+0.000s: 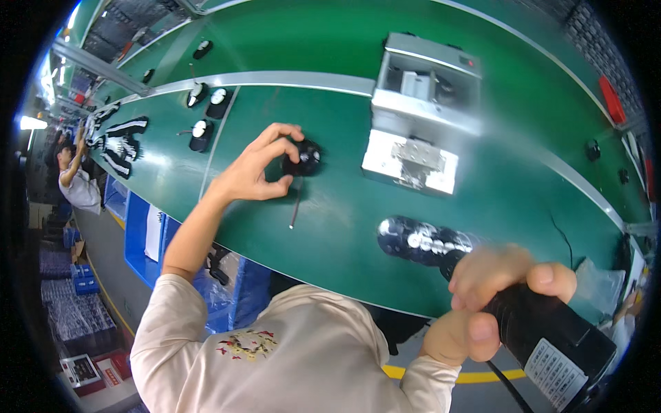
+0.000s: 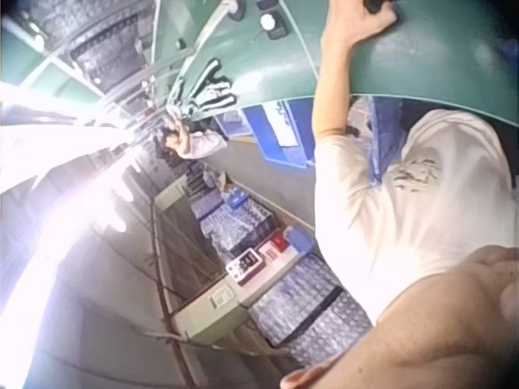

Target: Assemble structural pieces and electronic driver components for light fixtures using an electric screwdriver.

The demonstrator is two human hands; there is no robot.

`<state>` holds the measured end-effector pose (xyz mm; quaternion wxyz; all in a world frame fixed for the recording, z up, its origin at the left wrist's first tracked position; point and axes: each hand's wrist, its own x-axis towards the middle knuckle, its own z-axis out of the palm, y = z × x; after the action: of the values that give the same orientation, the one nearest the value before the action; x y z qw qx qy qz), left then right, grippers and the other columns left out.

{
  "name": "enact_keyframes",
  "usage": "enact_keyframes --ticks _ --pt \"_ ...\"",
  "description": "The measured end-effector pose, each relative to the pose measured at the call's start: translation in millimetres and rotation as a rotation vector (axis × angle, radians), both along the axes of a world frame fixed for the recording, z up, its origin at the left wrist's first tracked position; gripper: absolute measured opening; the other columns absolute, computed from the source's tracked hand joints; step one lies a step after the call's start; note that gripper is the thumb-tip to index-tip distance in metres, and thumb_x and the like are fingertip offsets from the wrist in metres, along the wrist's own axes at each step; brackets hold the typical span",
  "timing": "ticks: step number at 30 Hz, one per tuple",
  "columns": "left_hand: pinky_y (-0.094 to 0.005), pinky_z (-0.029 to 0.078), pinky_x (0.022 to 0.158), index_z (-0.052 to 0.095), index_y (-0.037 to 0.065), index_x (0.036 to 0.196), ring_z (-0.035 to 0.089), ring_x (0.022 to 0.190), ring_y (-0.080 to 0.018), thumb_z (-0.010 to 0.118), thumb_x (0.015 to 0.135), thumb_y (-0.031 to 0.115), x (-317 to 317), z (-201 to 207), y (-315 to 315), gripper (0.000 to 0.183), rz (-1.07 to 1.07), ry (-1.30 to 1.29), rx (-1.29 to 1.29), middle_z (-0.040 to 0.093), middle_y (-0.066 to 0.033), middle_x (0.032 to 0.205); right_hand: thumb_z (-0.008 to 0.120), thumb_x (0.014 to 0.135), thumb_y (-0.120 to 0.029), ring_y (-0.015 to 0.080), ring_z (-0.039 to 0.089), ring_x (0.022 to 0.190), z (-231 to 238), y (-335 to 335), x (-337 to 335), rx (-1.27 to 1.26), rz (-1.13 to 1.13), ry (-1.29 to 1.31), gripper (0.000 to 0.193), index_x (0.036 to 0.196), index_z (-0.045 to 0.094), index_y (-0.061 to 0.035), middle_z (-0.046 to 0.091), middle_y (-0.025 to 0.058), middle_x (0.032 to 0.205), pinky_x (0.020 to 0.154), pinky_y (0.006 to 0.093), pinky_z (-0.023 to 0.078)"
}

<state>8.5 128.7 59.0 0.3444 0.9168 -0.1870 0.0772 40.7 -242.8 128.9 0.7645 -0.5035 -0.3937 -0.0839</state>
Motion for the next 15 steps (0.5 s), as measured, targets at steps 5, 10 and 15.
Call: enact_keyframes --ticks 5,10,15 --pt "-0.0396 0.051 0.093 0.065 0.005 0.085 0.059 0.113 -0.0321 0.075 0.063 0.000 -12 -8 -50 0.024 -0.134 0.039 -0.052 0.056 -0.0121 0.117 0.074 0.083 -0.012 0.0181 0.056 0.051 2 -10 -1 -0.019 0.045 0.014 0.069 0.137 0.031 -0.0119 0.056 0.0055 0.068 0.050 0.0338 0.050" --pt "-0.0404 0.050 0.091 0.072 0.012 0.101 0.054 0.116 -0.0306 0.075 0.068 0.002 -9 -22 -123 0.034 -0.384 -0.082 -0.228 0.056 -0.0107 0.120 0.075 0.082 -0.008 0.0194 0.059 0.055 6 -20 2 -0.097 0.120 -0.015 0.072 0.138 0.030 -0.0146 0.058 0.0057 0.071 0.055 0.0351 0.052" --pt "-0.0417 0.049 0.094 0.073 0.011 0.102 0.053 0.117 -0.0316 0.074 0.069 0.003 -2 -29 -142 0.034 -0.411 -0.125 -0.215 0.057 -0.0108 0.119 0.075 0.084 -0.015 0.0193 0.059 0.056 6 -20 1 -0.085 0.150 -0.031 0.070 0.139 0.031 -0.0126 0.058 0.0058 0.074 0.055 0.0352 0.051"
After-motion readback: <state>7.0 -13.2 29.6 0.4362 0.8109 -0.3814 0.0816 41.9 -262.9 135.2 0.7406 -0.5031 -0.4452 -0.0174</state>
